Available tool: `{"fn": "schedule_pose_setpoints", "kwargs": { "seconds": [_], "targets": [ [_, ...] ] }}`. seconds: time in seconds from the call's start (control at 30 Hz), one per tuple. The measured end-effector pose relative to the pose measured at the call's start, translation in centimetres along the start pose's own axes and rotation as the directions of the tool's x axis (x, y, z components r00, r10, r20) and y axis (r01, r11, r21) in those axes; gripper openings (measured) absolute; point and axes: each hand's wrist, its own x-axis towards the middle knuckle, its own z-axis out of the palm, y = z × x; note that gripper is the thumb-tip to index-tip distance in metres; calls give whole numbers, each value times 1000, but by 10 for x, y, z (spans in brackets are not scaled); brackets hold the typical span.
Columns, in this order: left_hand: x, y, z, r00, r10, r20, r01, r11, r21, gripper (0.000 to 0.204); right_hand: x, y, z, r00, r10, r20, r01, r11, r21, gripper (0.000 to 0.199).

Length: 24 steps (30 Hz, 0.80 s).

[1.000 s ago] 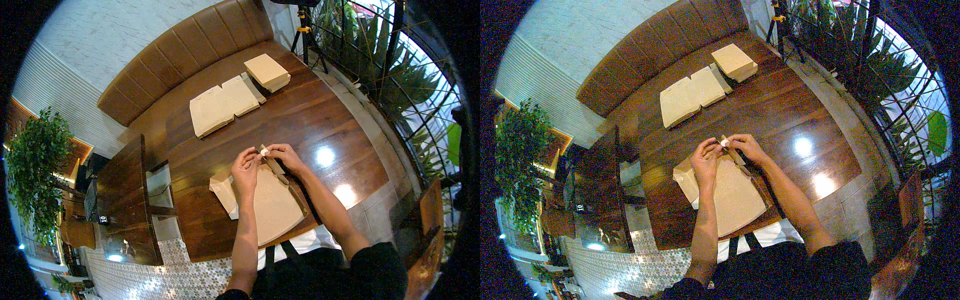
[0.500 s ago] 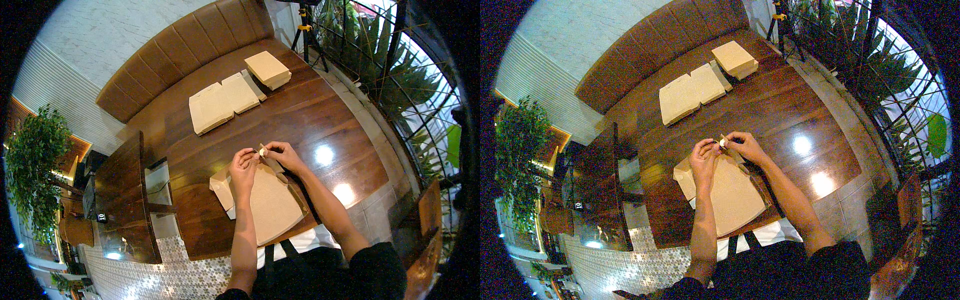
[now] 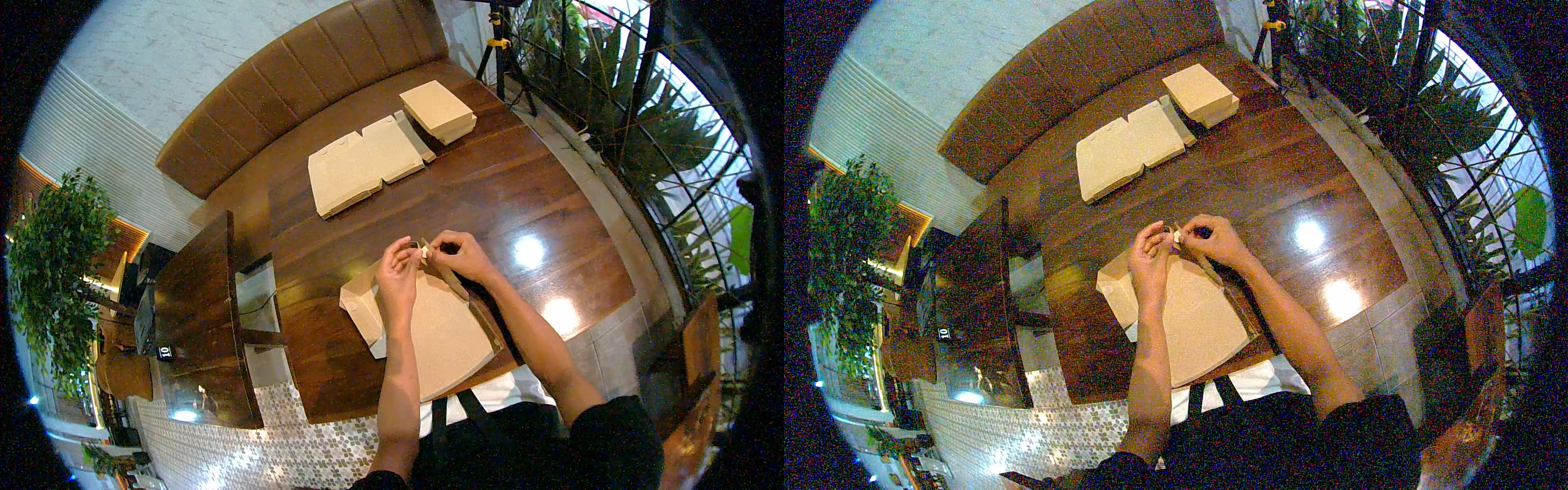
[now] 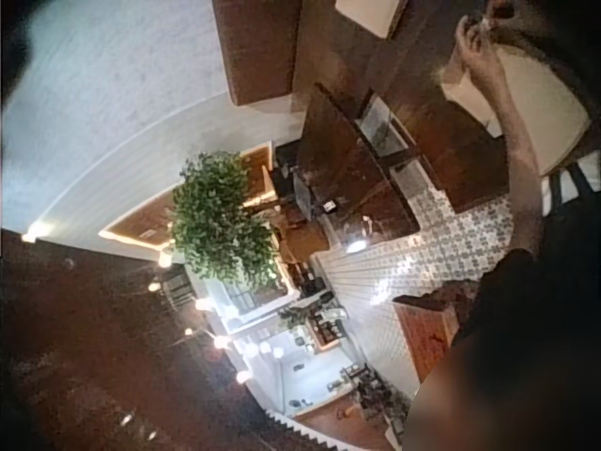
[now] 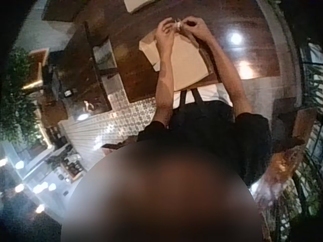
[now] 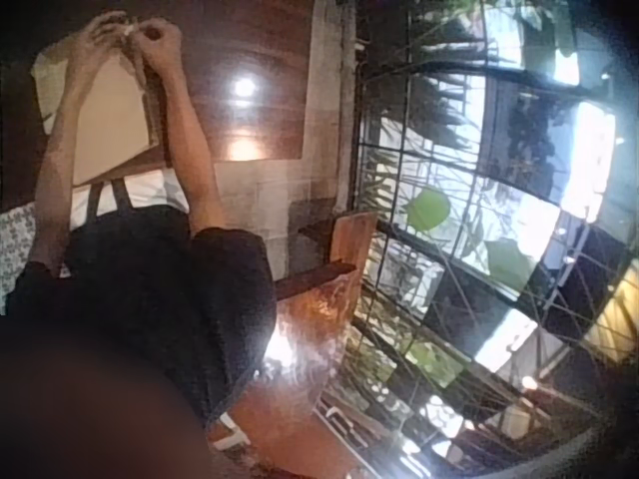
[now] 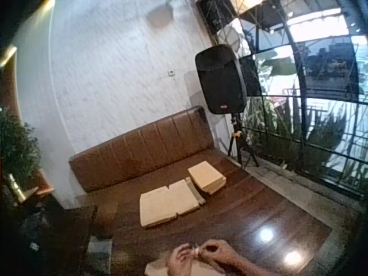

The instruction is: The person assembles flat-packed cardboard boxes by folding the side flaps, inserting tabs into slots, and closing the lids. They handle multiple boxes one at a time, stacking completed units on the table.

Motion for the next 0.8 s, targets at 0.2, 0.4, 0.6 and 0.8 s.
{"fn": "schedule_pose_setpoints", "kwargs": {
  "seconds": [0.2,0.4,0.6,0.8],
  "targets": [
    [1,-3,1,999,32,-7,-32,999,1,34,-1,0,3,998,42,-50,-44,998,-53,21],
    [3,-11,-1,999,-49,-13,48,998,-40,30,-1,3,4,998,41,-40,-40,999,7,18],
    [3,-17,0,1000,27,-5,-28,997,-77,27,0,5,2,999,40,-21,-39,999,16,17],
    [3,-19,5,999,46,-12,-45,999,28,26,2,7,0,1000,5,3,-5,1000,-3,18]
  ]
}}
